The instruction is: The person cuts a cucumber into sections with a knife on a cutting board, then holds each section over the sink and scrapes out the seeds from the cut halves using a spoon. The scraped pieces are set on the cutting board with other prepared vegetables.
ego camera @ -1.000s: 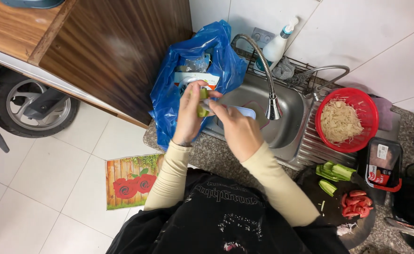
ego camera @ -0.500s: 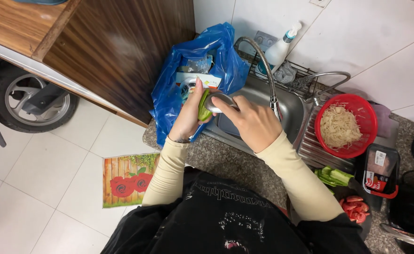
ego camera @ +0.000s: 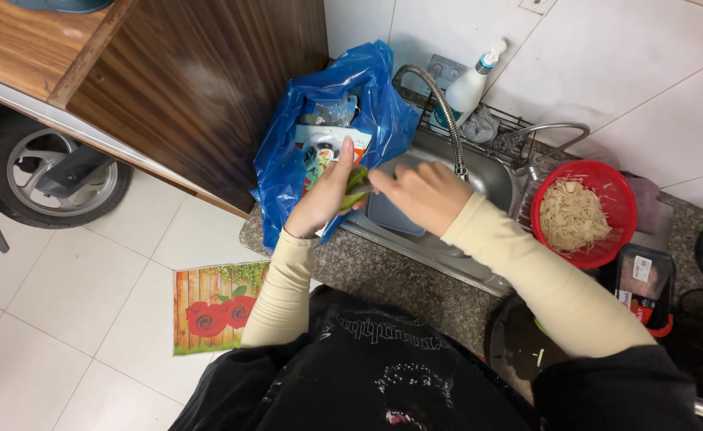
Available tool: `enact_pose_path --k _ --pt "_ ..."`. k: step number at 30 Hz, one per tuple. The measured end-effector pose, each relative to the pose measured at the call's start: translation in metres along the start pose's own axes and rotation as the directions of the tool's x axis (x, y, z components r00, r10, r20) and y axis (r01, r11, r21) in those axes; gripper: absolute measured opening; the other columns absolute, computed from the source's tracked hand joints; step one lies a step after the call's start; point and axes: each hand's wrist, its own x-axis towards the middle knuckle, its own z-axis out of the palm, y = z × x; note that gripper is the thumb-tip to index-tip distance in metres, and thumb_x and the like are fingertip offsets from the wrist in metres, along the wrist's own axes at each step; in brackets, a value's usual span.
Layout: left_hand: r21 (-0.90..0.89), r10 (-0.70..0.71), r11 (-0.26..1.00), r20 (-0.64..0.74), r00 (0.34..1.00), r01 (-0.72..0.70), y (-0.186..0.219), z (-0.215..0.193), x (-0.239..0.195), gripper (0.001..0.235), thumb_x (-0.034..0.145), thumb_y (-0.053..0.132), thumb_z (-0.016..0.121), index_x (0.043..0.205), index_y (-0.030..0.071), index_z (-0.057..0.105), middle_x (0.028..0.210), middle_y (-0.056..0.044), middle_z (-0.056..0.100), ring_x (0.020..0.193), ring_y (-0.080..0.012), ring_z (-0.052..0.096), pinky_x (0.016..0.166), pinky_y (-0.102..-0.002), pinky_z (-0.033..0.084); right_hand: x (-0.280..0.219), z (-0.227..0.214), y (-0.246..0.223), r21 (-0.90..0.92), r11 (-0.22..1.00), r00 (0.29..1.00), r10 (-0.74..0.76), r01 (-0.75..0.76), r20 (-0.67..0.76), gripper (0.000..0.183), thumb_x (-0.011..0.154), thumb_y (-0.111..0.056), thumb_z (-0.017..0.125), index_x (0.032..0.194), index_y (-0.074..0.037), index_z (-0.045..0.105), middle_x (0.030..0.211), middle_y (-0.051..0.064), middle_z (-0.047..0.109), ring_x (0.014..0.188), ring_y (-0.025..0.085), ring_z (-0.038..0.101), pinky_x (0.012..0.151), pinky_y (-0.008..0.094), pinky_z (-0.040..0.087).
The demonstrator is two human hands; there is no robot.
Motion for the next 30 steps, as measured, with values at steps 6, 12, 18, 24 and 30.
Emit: enact_pose_path --k 6,12,18,24,30 --pt "-0.413 -0.155 0.899 0.011 0.988 0.146 0.052 0.003 -0.009 0.084 0.089 0.079 0.025 0.100 0.008 0.069 0.067 -0.005 0.056 0.049 -0.0067 0.044 0.037 -0.021 0.021 0.000 -0.012 0.003 -0.208 0.978 0.974 -0.026 -0.022 -0.224 0.031 0.091 -0.013 0.062 0.122 -0.008 0.061 0.077 0.006 0.060 0.055 0.022 0.067 0.049 0.035 0.055" --pt "-0.479 -0.090 0.865 0.148 0.985 0.151 0.027 -0.008 -0.002 0.102 0.092 0.084 0.022 0.093 -0.007 0.068 0.066 -0.007 0.055 0.048 -0.0075 0.044 0.035 -0.020 0.023 0.000 -0.013 0.003 -0.210 0.978 0.955 -0.073 0.011 -0.289 0.033 0.089 -0.012 0.064 0.122 -0.007 0.061 0.075 0.006 0.059 0.053 0.020 0.067 0.047 0.031 0.055" --pt "-0.157 -0.141 0.974 0.144 0.979 0.163 0.033 -0.010 -0.007 0.100 0.092 0.083 0.017 0.089 -0.003 0.069 0.060 -0.005 0.057 0.044 -0.0066 0.042 0.037 -0.021 0.029 0.008 0.008 0.018 -0.129 0.991 0.990 -0.062 0.046 -0.123 0.020 0.089 -0.009 0.062 0.108 -0.005 0.055 0.075 0.012 0.065 0.063 0.029 0.072 0.052 0.040 0.058" --pt "-0.184 -0.137 0.969 0.145 0.980 0.162 0.027 -0.023 -0.010 0.096 0.095 0.080 0.021 0.090 -0.002 0.068 0.060 -0.005 0.056 0.042 -0.0063 0.038 0.035 -0.021 0.026 0.014 0.020 0.009 -0.036 0.991 0.980 -0.136 0.132 -0.146 0.015 0.091 -0.009 0.061 0.103 -0.007 0.054 0.075 0.012 0.064 0.066 0.031 0.071 0.053 0.042 0.057" --pt "-0.474 -0.061 0.864 0.234 0.970 0.168 0.032 -0.039 -0.011 0.091 0.098 0.077 0.027 0.100 -0.005 0.065 0.063 -0.008 0.057 0.043 -0.0053 0.038 0.033 -0.018 0.022 0.024 0.001 -0.006 -0.050 0.998 0.957 -0.059 0.046 -0.285 0.019 0.096 -0.010 0.063 0.113 -0.004 0.055 0.075 0.014 0.061 0.053 0.031 0.068 0.043 0.040 0.054"
